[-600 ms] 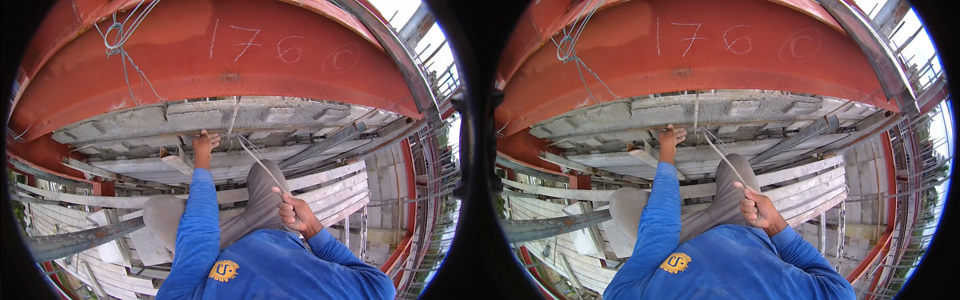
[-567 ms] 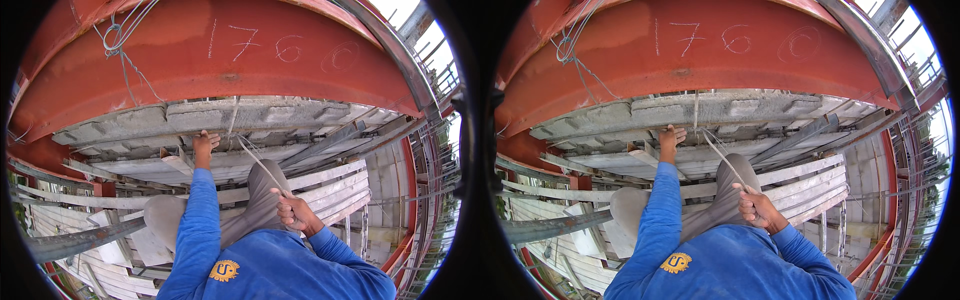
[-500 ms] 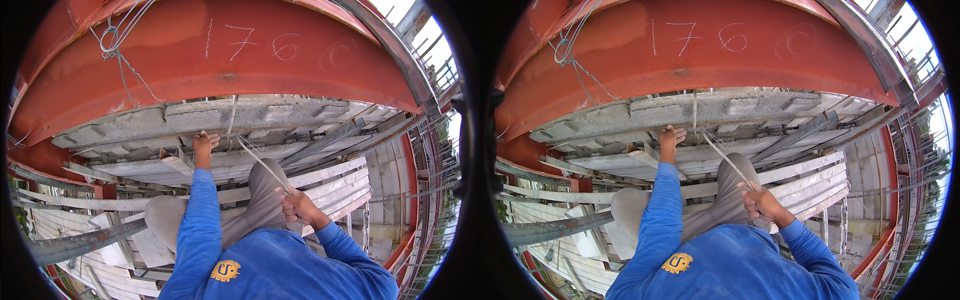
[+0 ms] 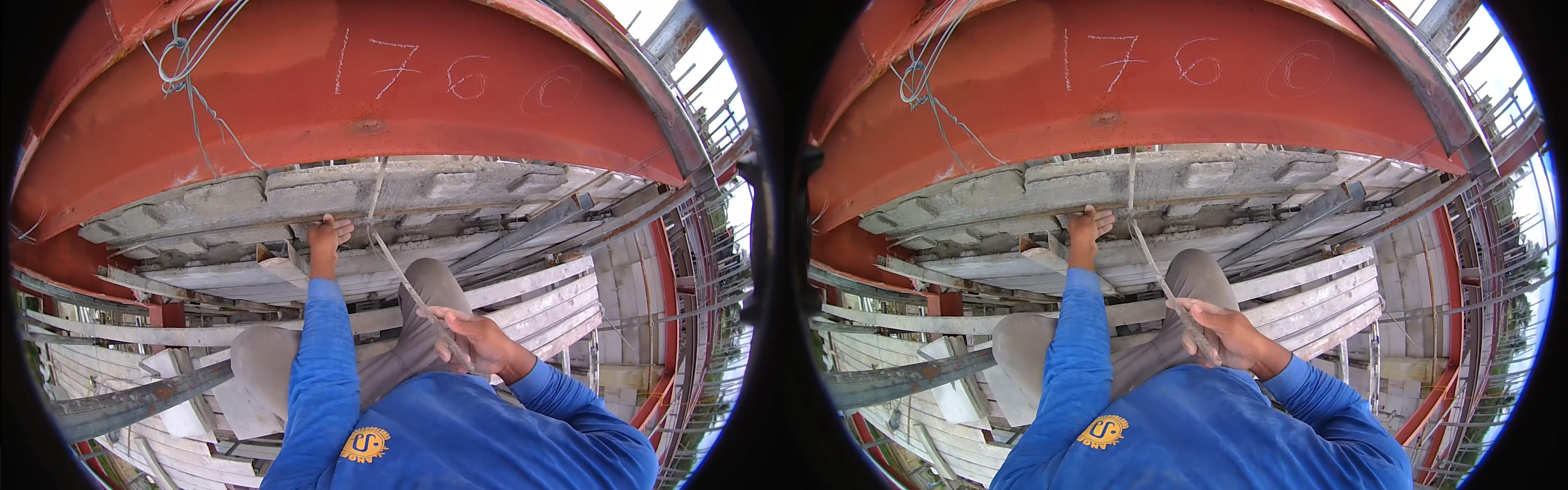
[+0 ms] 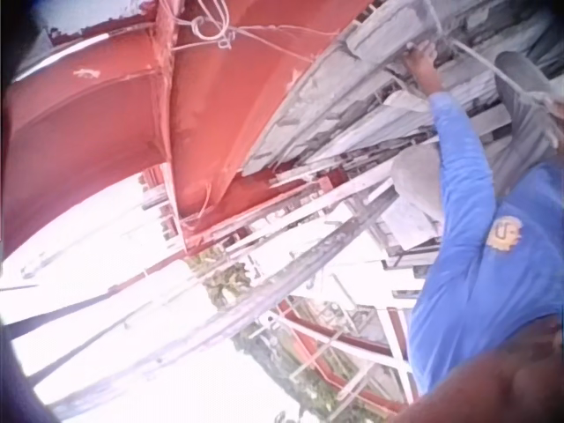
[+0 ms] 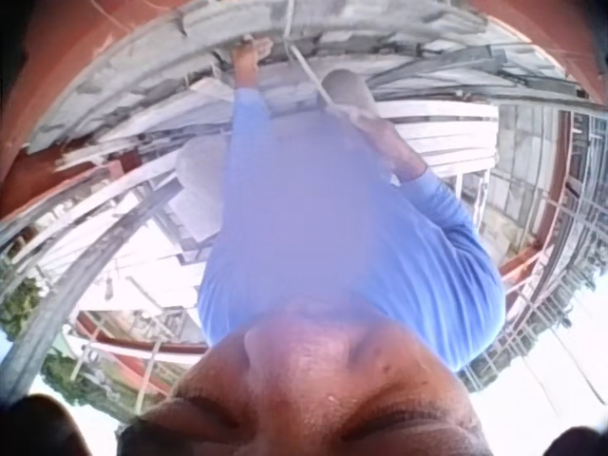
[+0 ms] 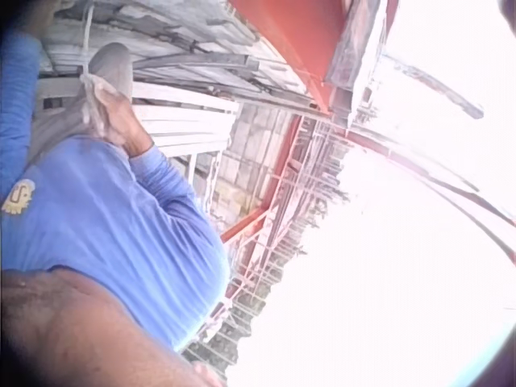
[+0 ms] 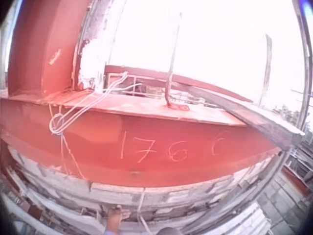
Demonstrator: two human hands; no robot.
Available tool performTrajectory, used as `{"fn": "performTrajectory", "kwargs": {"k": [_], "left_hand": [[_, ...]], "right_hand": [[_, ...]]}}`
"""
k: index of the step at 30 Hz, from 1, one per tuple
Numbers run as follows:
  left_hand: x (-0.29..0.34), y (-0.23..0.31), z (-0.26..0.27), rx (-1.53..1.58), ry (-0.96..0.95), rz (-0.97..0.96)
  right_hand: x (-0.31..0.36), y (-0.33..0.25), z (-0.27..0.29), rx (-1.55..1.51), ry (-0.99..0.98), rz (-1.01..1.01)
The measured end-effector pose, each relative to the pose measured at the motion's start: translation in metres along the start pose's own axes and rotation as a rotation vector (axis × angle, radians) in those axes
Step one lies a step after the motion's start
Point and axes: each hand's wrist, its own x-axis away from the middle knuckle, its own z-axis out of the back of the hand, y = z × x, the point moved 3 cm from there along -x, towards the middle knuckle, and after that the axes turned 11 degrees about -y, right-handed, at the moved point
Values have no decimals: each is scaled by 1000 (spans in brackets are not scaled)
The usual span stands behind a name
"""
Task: The person secures a white rope to a red metal beam on a construction scaffold. They tie the rope around the beam and adjust it multiple times to ensure it is fastened securely.
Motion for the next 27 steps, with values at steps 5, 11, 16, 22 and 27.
{"fn": "performTrajectory", "kwargs": {"k": [5, 11, 16, 22, 27], "left_hand": [[0, -3, 5, 23, 33, 8], [6, -2, 4, -13, 20, -74], [5, 4, -2, -27, 37, -60], [-2, 3, -3, -24, -4, -7], [-3, -5, 5, -10, 10, 21]], "right_hand": [[-27, 55, -20, -883, -345, 72], [-18, 57, 30, 416, 99, -355], [-4, 53, 134, 1520, 425, -295], [-6, 27, 208, 1698, 706, -316], [-11, 64, 191, 1300, 482, -133]]}}
